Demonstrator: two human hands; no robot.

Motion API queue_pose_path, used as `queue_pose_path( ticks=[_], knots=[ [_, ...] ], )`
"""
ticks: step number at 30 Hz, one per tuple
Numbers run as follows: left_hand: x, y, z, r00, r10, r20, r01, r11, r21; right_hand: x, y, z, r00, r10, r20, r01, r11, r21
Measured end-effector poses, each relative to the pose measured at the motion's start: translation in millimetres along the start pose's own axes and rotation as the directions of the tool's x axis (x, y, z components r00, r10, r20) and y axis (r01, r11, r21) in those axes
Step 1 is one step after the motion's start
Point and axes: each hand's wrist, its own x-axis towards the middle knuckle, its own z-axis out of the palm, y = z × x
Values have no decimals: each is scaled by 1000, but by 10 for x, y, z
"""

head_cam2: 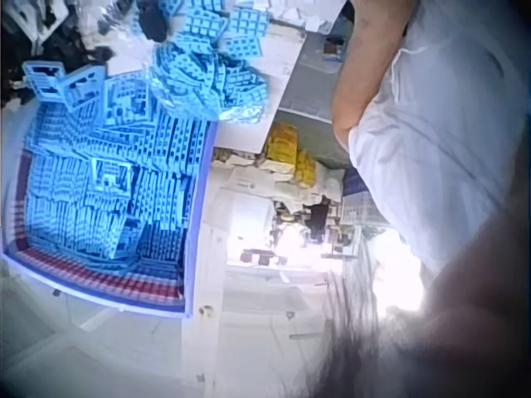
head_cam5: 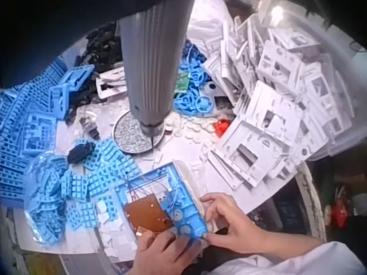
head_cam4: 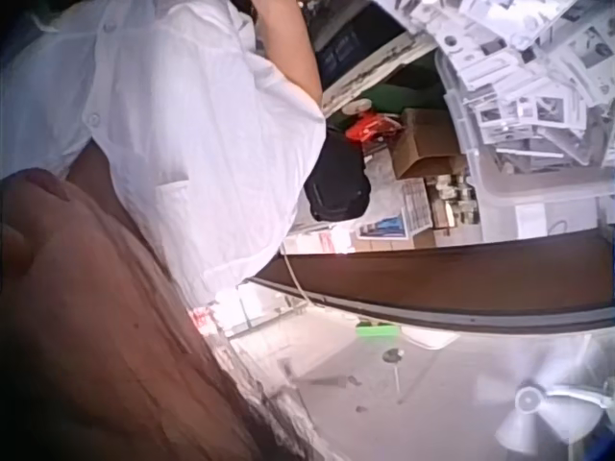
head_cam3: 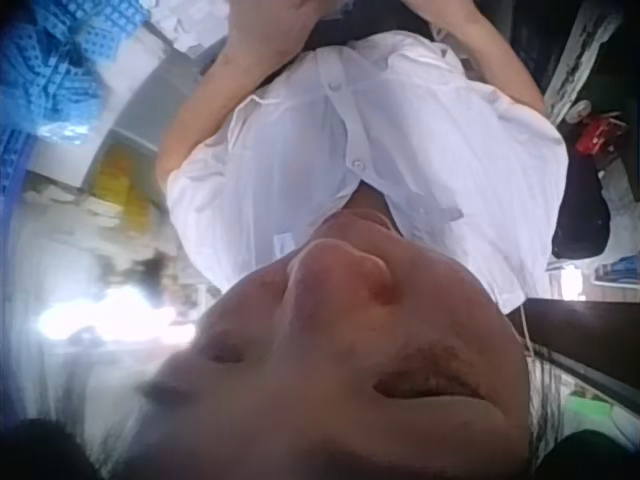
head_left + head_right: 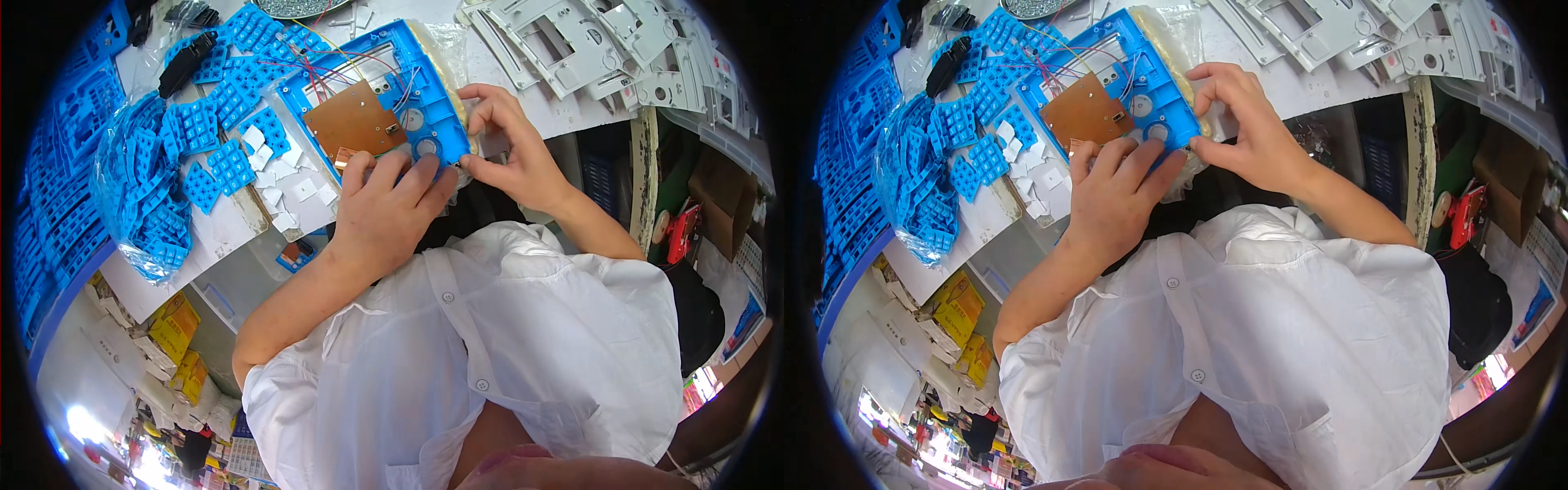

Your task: Assembling the components of an electronic toy into a blue plastic casing using a screwdriver.

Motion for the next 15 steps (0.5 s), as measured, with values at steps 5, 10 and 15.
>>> queue_pose_path(
  ticks=[5, 10, 15],
  knots=[
    [43, 36, -21, 999, -24, -24, 24, 1000, -5, 49, 27, -2, 998, 34, 60, -35, 999, 15],
    [26, -18, -124, 999, -27, -19, 26, 999, -47, 78, 105, -41, 995, -42, 88, 38, 998, 40],
    [-121, -394, -363, 916, -376, -140, 355, 922, -152, 145, 130, -175, 979, -157, -130, 157, 988, -4]
  ],
)
